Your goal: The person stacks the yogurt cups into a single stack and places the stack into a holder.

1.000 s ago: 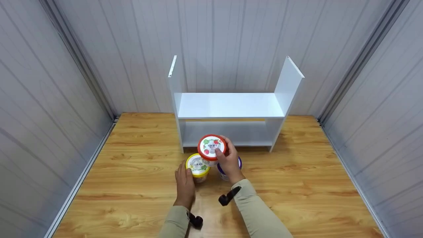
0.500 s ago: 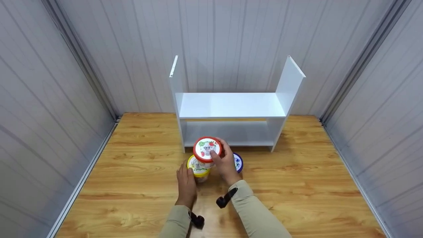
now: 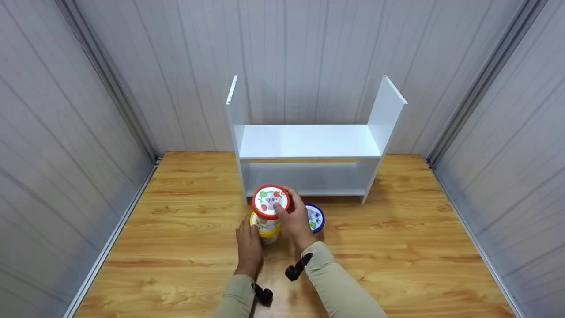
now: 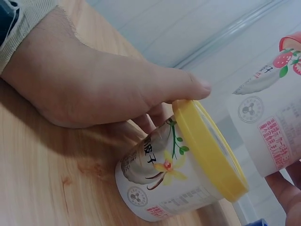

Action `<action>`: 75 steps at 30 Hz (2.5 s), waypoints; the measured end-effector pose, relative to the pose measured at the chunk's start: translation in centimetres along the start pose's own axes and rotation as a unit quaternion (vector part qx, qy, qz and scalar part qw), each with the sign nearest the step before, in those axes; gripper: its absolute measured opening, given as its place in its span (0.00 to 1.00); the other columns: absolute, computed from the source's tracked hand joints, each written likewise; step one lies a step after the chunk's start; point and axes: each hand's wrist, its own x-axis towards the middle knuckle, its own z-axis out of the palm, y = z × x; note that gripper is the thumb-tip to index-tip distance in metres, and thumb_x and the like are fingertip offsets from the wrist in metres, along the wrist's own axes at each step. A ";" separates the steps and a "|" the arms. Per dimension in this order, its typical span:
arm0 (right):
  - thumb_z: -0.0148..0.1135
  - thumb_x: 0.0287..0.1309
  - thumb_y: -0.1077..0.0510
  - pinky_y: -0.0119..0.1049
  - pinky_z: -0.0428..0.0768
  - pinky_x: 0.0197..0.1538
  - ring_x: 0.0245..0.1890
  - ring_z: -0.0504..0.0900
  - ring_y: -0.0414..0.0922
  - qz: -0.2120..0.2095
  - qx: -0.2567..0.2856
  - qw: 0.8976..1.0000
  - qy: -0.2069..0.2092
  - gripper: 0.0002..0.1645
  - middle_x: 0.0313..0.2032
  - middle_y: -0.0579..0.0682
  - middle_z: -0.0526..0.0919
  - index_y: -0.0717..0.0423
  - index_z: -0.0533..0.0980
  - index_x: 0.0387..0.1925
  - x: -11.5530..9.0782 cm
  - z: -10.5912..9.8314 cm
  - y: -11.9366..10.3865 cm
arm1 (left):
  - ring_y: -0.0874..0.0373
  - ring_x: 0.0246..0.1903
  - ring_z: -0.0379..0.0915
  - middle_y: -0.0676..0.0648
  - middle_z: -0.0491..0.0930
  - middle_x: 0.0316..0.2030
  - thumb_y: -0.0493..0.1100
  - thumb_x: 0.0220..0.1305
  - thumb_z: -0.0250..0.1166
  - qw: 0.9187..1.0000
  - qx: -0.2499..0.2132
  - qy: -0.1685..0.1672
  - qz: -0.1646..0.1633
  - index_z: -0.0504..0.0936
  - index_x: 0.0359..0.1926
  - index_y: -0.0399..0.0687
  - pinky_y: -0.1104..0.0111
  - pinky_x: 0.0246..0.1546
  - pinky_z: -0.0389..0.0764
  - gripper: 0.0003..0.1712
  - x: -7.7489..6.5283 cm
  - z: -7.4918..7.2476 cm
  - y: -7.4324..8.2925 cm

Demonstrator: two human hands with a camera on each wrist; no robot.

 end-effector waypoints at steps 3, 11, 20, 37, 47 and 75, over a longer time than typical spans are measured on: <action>0.65 0.66 0.53 0.45 0.72 0.68 0.64 0.74 0.51 0.010 -0.008 1.000 0.002 0.40 0.65 0.57 0.72 0.58 0.61 0.74 0.1 0.2 0.1 | 0.40 0.71 0.52 0.38 0.63 0.71 0.53 0.83 0.39 1.000 -0.002 0.004 0.008 0.61 0.75 0.42 0.41 0.72 0.49 0.30 -0.1 0.0 0.2; 0.66 0.65 0.48 0.47 0.69 0.70 0.66 0.72 0.50 0.034 -0.028 0.999 0.014 0.42 0.68 0.54 0.70 0.53 0.61 0.75 1.4 0.3 3.5 | 0.47 0.64 0.57 0.43 0.66 0.70 0.55 0.83 0.37 1.000 -0.002 -0.002 0.006 0.61 0.76 0.48 0.45 0.67 0.61 0.30 -0.1 0.0 0.1; 0.69 0.60 0.40 0.47 0.70 0.69 0.66 0.73 0.49 0.041 -0.045 0.998 0.016 0.45 0.67 0.52 0.72 0.49 0.63 0.73 1.8 0.5 4.4 | 0.46 0.67 0.55 0.42 0.62 0.72 0.58 0.82 0.37 1.000 0.003 -0.003 -0.020 0.58 0.77 0.48 0.45 0.70 0.59 0.32 -0.2 0.1 0.1; 0.67 0.61 0.40 0.50 0.71 0.69 0.64 0.73 0.51 0.038 -0.081 0.996 0.018 0.43 0.65 0.54 0.73 0.51 0.65 0.72 2.0 1.1 4.0 | 0.47 0.69 0.54 0.44 0.60 0.73 0.59 0.82 0.38 0.999 -0.015 -0.012 -0.027 0.56 0.79 0.52 0.44 0.71 0.57 0.33 -0.2 -0.2 0.2; 0.65 0.63 0.39 0.52 0.67 0.71 0.69 0.69 0.53 0.055 -0.080 0.995 0.000 0.44 0.70 0.54 0.69 0.46 0.61 0.75 1.9 0.9 3.8 | 0.48 0.68 0.54 0.46 0.61 0.72 0.63 0.80 0.37 0.999 -0.025 -0.012 -0.035 0.57 0.78 0.55 0.44 0.70 0.58 0.34 -0.2 -0.1 0.1; 0.60 0.68 0.62 0.62 0.59 0.72 0.69 0.64 0.68 -0.069 -0.026 0.997 -0.024 0.37 0.66 0.73 0.67 0.69 0.58 0.72 0.1 -4.2 -1.0 | 0.43 0.69 0.55 0.39 0.61 0.72 0.53 0.82 0.40 1.000 -0.015 0.009 0.003 0.59 0.77 0.45 0.43 0.70 0.58 0.31 -0.2 0.0 0.1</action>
